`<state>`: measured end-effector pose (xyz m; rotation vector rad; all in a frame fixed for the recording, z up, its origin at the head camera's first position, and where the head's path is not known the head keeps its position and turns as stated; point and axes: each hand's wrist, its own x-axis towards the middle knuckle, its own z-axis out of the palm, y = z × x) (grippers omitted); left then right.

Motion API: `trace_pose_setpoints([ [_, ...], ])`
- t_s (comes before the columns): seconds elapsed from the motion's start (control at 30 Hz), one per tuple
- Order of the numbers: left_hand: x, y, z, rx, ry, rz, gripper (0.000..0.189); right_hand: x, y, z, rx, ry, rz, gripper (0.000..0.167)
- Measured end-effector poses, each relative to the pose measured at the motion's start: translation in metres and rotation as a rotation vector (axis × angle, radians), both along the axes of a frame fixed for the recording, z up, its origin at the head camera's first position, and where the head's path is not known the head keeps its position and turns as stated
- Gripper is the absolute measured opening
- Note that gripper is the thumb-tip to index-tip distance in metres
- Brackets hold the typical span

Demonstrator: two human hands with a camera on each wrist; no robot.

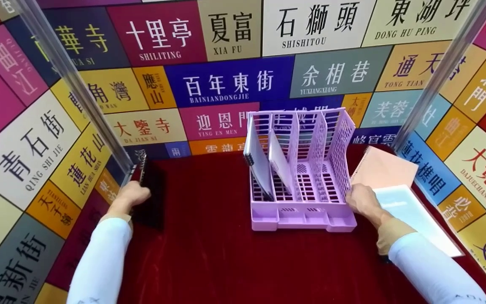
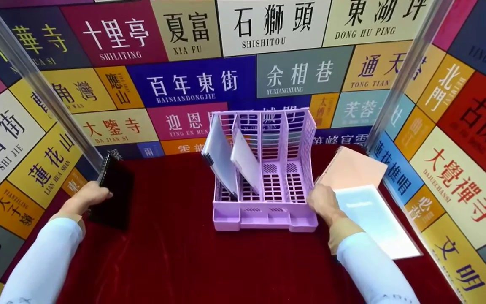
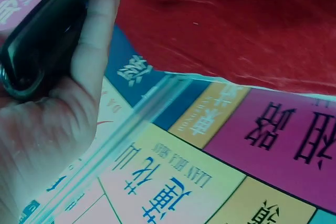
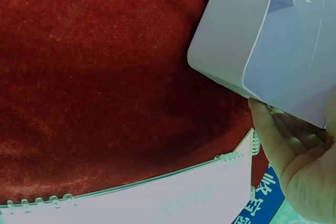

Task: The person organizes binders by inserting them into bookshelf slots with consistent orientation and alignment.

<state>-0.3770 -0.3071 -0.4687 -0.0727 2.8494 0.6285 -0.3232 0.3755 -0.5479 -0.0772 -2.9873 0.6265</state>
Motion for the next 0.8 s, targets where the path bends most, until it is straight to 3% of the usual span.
trace_pose_setpoints([
  [0.23,0.016,0.021,0.011,0.121,0.05,0.034,0.039,-0.001,-0.001,0.0,0.009,-0.025,-0.002,0.027],
  [0.33,0.021,0.034,0.012,0.179,0.097,0.084,0.035,-0.002,-0.001,-0.001,0.008,-0.032,0.0,0.026],
  [0.53,0.028,0.059,0.01,0.338,0.186,0.218,0.03,-0.002,0.0,0.001,0.022,-0.032,0.007,0.023],
  [0.67,0.032,0.075,0.006,0.466,0.222,0.252,0.028,-0.002,0.001,0.002,0.014,-0.059,-0.001,0.022],
  [0.8,0.04,0.092,0.001,0.585,0.204,0.262,0.027,0.0,0.0,0.002,-0.001,-0.072,-0.009,0.021],
])
